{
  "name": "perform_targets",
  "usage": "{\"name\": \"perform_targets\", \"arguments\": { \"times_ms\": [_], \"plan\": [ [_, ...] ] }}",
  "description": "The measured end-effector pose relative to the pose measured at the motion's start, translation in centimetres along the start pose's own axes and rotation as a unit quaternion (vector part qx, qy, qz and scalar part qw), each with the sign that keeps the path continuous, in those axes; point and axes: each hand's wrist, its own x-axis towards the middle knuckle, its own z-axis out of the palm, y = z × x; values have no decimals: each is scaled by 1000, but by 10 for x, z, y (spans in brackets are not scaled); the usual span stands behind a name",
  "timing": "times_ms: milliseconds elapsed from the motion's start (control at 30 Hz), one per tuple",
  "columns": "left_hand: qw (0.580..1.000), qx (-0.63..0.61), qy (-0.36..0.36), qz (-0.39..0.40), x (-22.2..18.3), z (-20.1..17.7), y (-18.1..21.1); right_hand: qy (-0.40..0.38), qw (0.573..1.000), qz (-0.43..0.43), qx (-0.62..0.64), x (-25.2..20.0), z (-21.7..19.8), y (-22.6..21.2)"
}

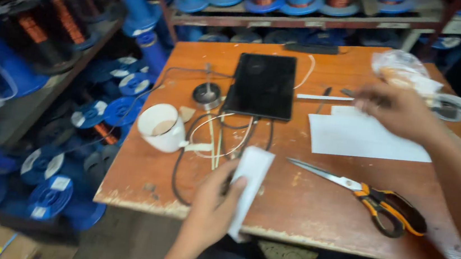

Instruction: Cutting out curved shapes from a paper strip using scissors

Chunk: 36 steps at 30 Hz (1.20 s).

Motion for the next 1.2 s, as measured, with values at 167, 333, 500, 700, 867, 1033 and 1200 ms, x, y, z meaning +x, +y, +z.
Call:
{"name": "perform_targets", "arguments": {
  "times_ms": [167,333,500,700,867,1033,1200],
  "plan": [
    [996,19,-47,73,-2,17,33,-103,936,68,329,-88,28,-148],
    [994,50,-74,66,-28,7,57,-54,919,-19,391,-104,39,-175],
    [989,-95,-115,-14,-55,-8,56,-17,892,2,453,-110,32,-181],
    [993,2,-95,72,-73,-19,53,-38,925,76,370,-142,28,-172],
    [994,-107,-25,3,-85,-5,26,26,996,44,69,-180,59,-65],
    [984,-178,-5,-4,-81,7,22,111,959,1,-261,-206,88,115],
    [992,-97,73,23,-73,15,17,124,945,-41,-299,-216,94,106]
  ]
}}
